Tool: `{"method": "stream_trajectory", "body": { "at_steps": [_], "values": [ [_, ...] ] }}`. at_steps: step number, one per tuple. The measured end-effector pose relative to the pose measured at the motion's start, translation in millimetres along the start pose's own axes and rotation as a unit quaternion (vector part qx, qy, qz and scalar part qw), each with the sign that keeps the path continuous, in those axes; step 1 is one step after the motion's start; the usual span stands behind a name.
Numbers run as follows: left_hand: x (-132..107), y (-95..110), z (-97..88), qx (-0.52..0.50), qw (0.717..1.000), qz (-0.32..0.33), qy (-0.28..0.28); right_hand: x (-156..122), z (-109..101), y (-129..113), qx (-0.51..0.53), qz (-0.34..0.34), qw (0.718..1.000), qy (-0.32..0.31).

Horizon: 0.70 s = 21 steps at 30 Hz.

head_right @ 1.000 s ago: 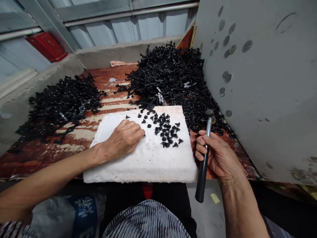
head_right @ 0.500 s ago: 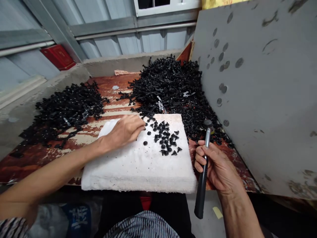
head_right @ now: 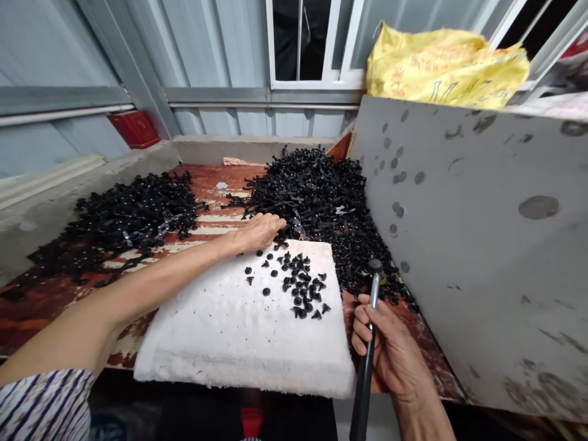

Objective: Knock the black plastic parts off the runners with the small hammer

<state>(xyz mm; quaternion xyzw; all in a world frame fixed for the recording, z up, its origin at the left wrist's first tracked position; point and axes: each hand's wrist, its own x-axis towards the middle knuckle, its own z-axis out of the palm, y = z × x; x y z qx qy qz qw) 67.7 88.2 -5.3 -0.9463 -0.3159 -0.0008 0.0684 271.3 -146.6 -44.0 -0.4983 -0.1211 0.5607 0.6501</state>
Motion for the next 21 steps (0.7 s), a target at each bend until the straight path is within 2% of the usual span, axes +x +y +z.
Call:
{"method": "stream_trajectory", "body": {
  "at_steps": [3, 7, 11, 15, 18, 21],
  "values": [
    [-3, -3, -1.2, -0.009, 1.000, 0.014, -0.012, -3, 3, 0, 0.005, -0.002, 1.000, -0.003],
    [-8, -6, 0.2, -0.060, 0.998, -0.028, 0.006, -5, 6, 0, 0.018, -0.009, 1.000, -0.001],
    [1, -6, -3.3, -0.096, 0.991, -0.071, 0.060, -6, 7, 2, 0.027, -0.013, 1.000, 0.001],
    [20, -5, -20.5, -0.162, 0.968, -0.132, 0.136, -5, 4, 5, 0.025, -0.027, 0.999, -0.014],
    [24, 5, -36.3, -0.233, 0.949, -0.141, 0.159, -3, 0, 6, 0.026, -0.040, 0.997, -0.054],
    [15, 31, -42.3, -0.305, 0.935, -0.105, 0.145, -1, -3, 6, 0.042, -0.048, 0.993, -0.095]
  ]
}}
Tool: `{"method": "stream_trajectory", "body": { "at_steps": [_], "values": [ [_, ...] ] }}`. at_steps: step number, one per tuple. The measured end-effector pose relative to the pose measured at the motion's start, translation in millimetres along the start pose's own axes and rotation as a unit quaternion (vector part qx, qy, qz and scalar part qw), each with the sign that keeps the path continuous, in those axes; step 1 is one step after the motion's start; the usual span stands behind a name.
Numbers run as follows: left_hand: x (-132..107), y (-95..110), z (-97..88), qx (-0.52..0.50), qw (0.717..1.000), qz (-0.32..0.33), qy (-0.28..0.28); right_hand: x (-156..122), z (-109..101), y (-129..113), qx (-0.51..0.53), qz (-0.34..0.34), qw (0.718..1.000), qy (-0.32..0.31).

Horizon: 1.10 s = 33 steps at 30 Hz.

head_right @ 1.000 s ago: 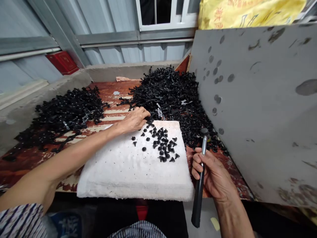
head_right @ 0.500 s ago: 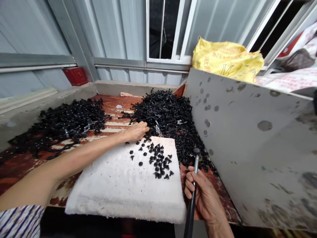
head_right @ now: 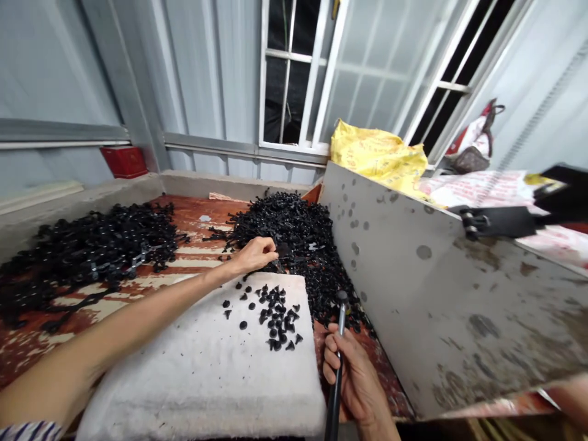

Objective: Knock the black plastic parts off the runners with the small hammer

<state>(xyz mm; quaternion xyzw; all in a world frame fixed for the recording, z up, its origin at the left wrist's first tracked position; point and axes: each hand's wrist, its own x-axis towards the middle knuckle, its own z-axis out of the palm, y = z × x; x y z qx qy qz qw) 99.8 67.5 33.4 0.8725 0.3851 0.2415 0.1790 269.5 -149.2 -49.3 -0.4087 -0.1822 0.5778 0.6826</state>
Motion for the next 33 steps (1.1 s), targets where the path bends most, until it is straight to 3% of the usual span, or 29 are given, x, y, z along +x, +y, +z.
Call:
{"method": "stream_trajectory", "body": {
  "at_steps": [7, 9, 11, 13, 15, 19, 22, 24, 27, 30, 33],
  "values": [
    [-52, 50, 43.7, -0.223, 0.964, -0.029, -0.142, 5, -13, -1, 0.054, -0.017, 0.998, 0.001],
    [-59, 61, 53.8, -0.225, 0.961, -0.026, -0.156, 5, -16, -2, 0.057, -0.010, 0.998, -0.011],
    [-65, 68, 61.6, -0.201, 0.970, 0.004, -0.134, 5, -17, -2, 0.058, 0.000, 0.998, -0.026],
    [-71, 71, 67.8, -0.155, 0.980, 0.093, -0.080, 5, -17, -3, 0.058, 0.010, 0.997, -0.042],
    [-77, 72, 72.9, -0.100, 0.969, 0.224, -0.023, 6, -17, -4, 0.056, 0.016, 0.997, -0.053],
    [-88, 69, 79.3, 0.035, 0.892, 0.447, 0.046, 5, -18, -3, 0.050, 0.012, 0.997, -0.051],
    [-94, 67, 80.8, 0.131, 0.844, 0.516, 0.073, 3, -18, -2, 0.043, -0.005, 0.998, -0.037],
    [-100, 68, 80.8, 0.177, 0.840, 0.509, 0.059, 1, -16, -2, 0.035, -0.018, 0.999, -0.030],
    [-116, 74, 77.9, 0.186, 0.874, 0.449, 0.010, -2, -11, -1, 0.010, -0.038, 0.999, -0.022],
    [-133, 84, 66.9, 0.086, 0.931, 0.352, -0.037, -10, -6, 0, -0.030, -0.056, 0.998, -0.014],
    [-144, 98, 46.7, -0.032, 0.977, 0.196, -0.082, -29, -1, 4, -0.073, -0.072, 0.995, -0.001]
  ]
}}
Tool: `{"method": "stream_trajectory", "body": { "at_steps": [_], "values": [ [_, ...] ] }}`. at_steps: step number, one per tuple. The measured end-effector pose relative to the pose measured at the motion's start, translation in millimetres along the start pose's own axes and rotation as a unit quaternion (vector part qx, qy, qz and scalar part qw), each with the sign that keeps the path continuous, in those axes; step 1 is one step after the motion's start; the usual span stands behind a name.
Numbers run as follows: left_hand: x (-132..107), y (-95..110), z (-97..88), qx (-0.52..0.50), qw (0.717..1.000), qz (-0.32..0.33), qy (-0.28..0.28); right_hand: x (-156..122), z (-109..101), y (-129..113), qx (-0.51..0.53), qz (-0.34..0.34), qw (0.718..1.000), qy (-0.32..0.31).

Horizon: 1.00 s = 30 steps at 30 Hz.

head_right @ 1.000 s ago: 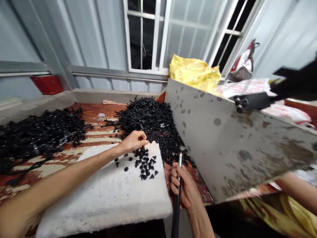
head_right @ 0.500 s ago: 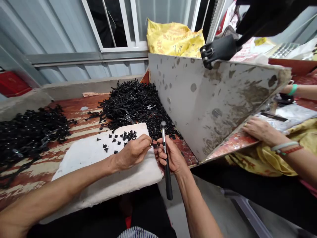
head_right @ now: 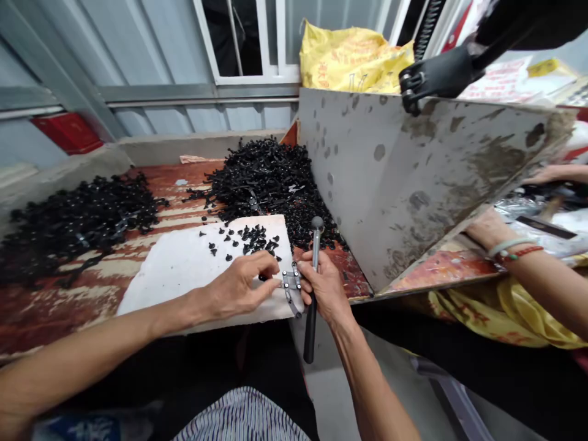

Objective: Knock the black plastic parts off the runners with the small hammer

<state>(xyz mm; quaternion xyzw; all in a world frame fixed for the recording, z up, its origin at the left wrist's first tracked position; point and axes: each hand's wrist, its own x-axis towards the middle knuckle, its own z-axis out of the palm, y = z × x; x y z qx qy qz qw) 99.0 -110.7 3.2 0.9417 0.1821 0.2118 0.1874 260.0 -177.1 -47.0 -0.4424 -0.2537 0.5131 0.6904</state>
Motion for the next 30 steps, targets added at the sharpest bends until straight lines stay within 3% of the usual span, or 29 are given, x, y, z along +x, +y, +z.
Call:
{"method": "stream_trajectory", "body": {
  "at_steps": [3, 7, 9, 11, 17, 21, 23, 26, 30],
  "values": [
    [-5, 15, -16.5, -0.102, 0.984, -0.131, -0.066, -28, 6, 2, -0.035, -0.012, 0.999, 0.004],
    [-20, 22, -19.4, -0.237, 0.933, -0.126, -0.239, -62, 19, 10, -0.065, -0.018, 0.998, -0.003],
    [-31, 22, -16.3, -0.316, 0.894, -0.139, -0.284, -72, 25, 16, -0.077, -0.022, 0.997, 0.017],
    [-44, 19, -14.3, -0.362, 0.876, -0.171, -0.269, -79, 32, 22, -0.081, -0.014, 0.996, 0.026],
    [-79, 15, -18.4, -0.358, 0.890, -0.216, -0.181, -83, 54, 42, -0.091, 0.028, 0.995, -0.027],
    [-94, 11, -27.1, -0.273, 0.924, -0.235, -0.130, -79, 71, 52, -0.111, 0.030, 0.993, -0.040],
    [-99, 4, -36.0, -0.241, 0.933, -0.232, -0.136, -78, 79, 54, -0.123, 0.039, 0.990, -0.057],
    [-102, -19, -54.2, -0.227, 0.935, -0.236, -0.135, -77, 87, 57, -0.130, 0.049, 0.988, -0.067],
    [-93, -70, -72.0, -0.043, 0.968, -0.246, 0.022, -77, 91, 62, -0.108, 0.060, 0.992, -0.030]
  ]
}}
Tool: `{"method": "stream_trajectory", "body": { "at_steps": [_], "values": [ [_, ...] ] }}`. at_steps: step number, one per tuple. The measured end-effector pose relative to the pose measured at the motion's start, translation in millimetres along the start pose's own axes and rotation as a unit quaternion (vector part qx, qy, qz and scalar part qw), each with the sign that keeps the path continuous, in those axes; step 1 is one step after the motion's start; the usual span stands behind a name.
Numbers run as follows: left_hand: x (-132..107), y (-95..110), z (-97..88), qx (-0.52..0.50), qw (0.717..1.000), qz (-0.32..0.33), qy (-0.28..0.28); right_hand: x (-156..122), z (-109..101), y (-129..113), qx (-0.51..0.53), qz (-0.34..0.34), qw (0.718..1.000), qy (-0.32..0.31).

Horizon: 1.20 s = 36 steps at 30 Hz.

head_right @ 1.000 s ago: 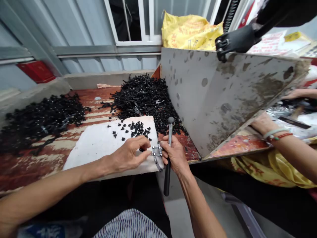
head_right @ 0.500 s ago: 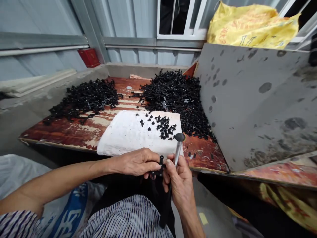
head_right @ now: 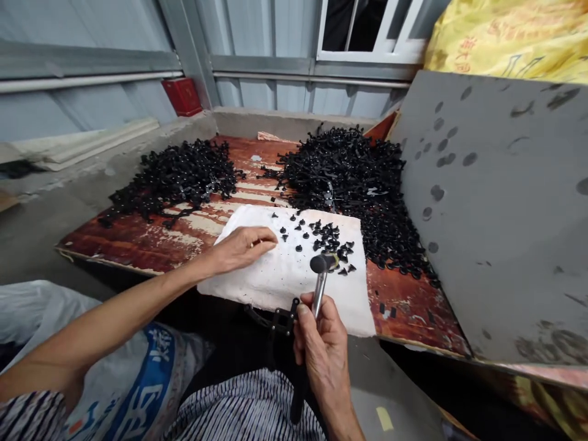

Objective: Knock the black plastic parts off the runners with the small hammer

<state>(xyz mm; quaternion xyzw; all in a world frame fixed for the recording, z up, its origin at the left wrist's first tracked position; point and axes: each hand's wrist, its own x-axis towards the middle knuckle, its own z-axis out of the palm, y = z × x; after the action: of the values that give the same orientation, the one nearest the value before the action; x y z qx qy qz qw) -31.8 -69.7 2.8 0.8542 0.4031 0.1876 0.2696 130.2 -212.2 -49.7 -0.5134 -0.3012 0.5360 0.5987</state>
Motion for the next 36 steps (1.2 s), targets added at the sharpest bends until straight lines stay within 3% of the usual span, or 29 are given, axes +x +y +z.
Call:
{"method": "stream_trajectory", "body": {
  "at_steps": [2, 5, 14, 23, 29, 36],
  "values": [
    [18, -15, -1.5, 0.068, 0.997, -0.005, 0.037, 0, -1, 2, 0.006, 0.011, 1.000, 0.017],
    [36, -23, 4.8, 0.118, 0.993, -0.021, 0.016, 2, -3, 2, 0.009, 0.019, 0.999, 0.033],
    [52, -8, 17.9, 0.222, 0.974, -0.043, -0.030, 0, -5, -4, 0.016, 0.048, 0.995, 0.081],
    [57, -14, 21.8, 0.184, 0.979, -0.086, -0.014, 4, -8, -3, 0.028, 0.060, 0.995, 0.080],
    [57, -9, 22.9, 0.142, 0.983, -0.105, -0.041, 5, -10, -2, 0.030, 0.056, 0.995, 0.082],
    [42, -5, 10.0, 0.171, 0.980, -0.097, 0.004, 9, -18, 4, -0.001, 0.047, 0.998, 0.048]
  ]
}}
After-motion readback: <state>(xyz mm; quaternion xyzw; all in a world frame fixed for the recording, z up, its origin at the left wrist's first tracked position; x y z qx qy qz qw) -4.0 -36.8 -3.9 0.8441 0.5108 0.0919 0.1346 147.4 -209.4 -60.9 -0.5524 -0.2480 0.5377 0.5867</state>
